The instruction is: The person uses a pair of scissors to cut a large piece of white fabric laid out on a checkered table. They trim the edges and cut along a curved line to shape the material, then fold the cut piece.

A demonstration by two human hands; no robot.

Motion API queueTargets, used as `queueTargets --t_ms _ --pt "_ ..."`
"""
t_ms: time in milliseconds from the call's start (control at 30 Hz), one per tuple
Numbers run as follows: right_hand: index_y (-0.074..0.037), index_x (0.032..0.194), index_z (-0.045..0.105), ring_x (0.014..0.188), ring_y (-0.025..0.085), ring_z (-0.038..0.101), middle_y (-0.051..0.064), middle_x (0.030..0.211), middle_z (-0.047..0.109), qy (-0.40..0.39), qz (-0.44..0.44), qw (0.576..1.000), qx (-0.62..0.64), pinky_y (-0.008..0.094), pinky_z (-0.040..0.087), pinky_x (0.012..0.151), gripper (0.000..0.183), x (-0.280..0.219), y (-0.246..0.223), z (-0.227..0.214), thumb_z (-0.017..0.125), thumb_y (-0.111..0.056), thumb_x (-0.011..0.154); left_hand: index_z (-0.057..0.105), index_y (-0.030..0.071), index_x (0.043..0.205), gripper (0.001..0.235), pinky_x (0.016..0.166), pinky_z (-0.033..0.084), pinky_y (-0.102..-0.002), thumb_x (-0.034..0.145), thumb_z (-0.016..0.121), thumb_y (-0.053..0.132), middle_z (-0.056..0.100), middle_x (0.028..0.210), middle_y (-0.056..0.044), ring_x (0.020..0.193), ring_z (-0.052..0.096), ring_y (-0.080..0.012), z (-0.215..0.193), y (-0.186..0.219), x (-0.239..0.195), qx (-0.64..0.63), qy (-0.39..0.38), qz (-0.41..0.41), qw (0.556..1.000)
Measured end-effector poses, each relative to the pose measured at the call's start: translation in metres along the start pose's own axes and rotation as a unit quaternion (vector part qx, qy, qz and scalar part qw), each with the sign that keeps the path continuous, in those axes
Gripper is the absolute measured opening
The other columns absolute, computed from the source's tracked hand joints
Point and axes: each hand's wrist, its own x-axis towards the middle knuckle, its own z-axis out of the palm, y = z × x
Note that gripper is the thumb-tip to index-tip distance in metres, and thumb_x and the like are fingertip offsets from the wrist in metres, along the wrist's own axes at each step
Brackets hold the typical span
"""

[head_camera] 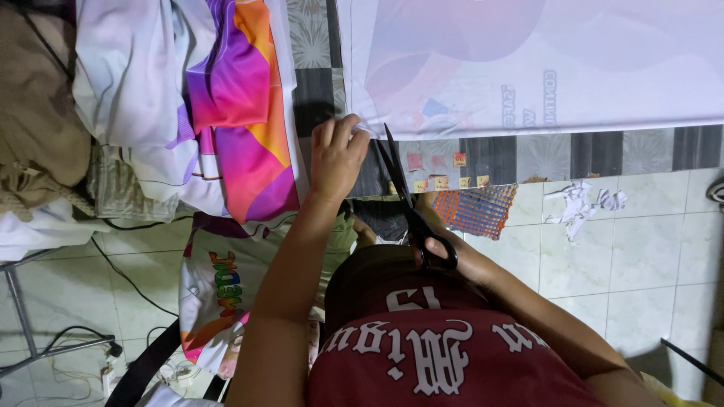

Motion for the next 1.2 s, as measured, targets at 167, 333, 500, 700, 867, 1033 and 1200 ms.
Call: queueTargets --t_ms 167,333,500,700,867,1033,1200 --pt "0.005 0.133 0.047 0.114 0.039 0.054 0.031 0.12 0.056 -0.002 0.0 1.0 -0.011 0.05 0.044 0.094 0.076 -0.005 -0.013 0.0 0.059 -0.052 0.084 0.05 0.015 0.074 0.019 0.073 0.039 -0.032 0.083 0.066 0.011 0.052 0.093 -0.001 0.085 0.052 -0.0189 -0.009 0.0 0.004 -0.013 0.01 0.004 1.0" --pt "-0.002 0.121 0.058 0.101 0.032 0.061 0.022 0.103 0.063 -0.009 -0.012 1.0 -0.025 0.043 0.047 0.088 0.061 0.001 -0.007 -0.002 0.058 -0.051 0.084 0.057 0.013 0.077 0.012 0.077 0.042 -0.035 0.084 0.066 0.008 0.055 0.086 -0.002 0.088 0.056 -0.0206 -0.011 -0.001 -0.002 -0.057 0.004 0.014 0.998" --pt "0.0 0.119 0.058 0.1 0.034 0.061 0.024 0.101 0.062 -0.01 -0.045 0.998 -0.035 0.046 0.047 0.087 0.062 -0.017 -0.082 0.02 0.059 -0.05 0.083 0.063 0.015 0.092 0.012 0.078 0.043 -0.034 0.083 0.069 0.009 0.054 0.081 0.0 0.089 0.055 -0.0186 -0.022 0.0 0.003 -0.063 -0.017 0.018 0.998" --pt "-0.001 0.111 0.058 0.086 0.028 0.061 0.016 0.087 0.06 -0.007 -0.09 0.996 0.003 0.039 0.048 0.078 0.051 0.031 -0.005 0.011 0.058 -0.046 0.088 0.066 0.017 0.091 0.013 0.079 0.042 -0.034 0.083 0.071 0.009 0.055 0.085 0.001 0.092 0.053 -0.0164 -0.024 0.001 0.006 -0.05 -0.011 0.03 0.998" --pt "0.0 0.108 0.059 0.08 0.028 0.065 0.017 0.082 0.061 0.002 -0.096 0.995 0.032 0.037 0.05 0.073 0.049 0.037 -0.007 0.014 0.06 -0.044 0.087 0.066 0.018 0.093 0.014 0.08 0.042 -0.033 0.083 0.072 0.009 0.055 0.087 0.002 0.092 0.051 -0.0149 -0.023 0.001 0.005 -0.048 -0.007 0.027 0.998" --pt "0.0 0.105 0.057 0.076 0.027 0.064 0.016 0.078 0.059 0.008 -0.098 0.994 0.055 0.036 0.05 0.068 0.046 0.046 -0.002 0.014 0.061 -0.042 0.088 0.066 0.016 0.094 0.012 0.08 0.042 -0.032 0.086 0.07 0.008 0.054 0.087 0.001 0.092 0.051 -0.0143 -0.025 0.002 0.006 -0.041 0.002 0.029 0.999" --pt "0.001 0.102 0.057 0.075 0.028 0.065 0.019 0.079 0.058 0.026 -0.087 0.994 0.067 0.037 0.051 0.066 0.042 0.039 -0.012 0.019 0.06 -0.039 0.09 0.066 0.02 0.092 0.01 0.08 0.042 -0.032 0.087 0.069 0.012 0.051 0.088 0.003 0.091 0.05 -0.0135 -0.026 0.002 0.005 -0.043 -0.003 0.029 0.999"
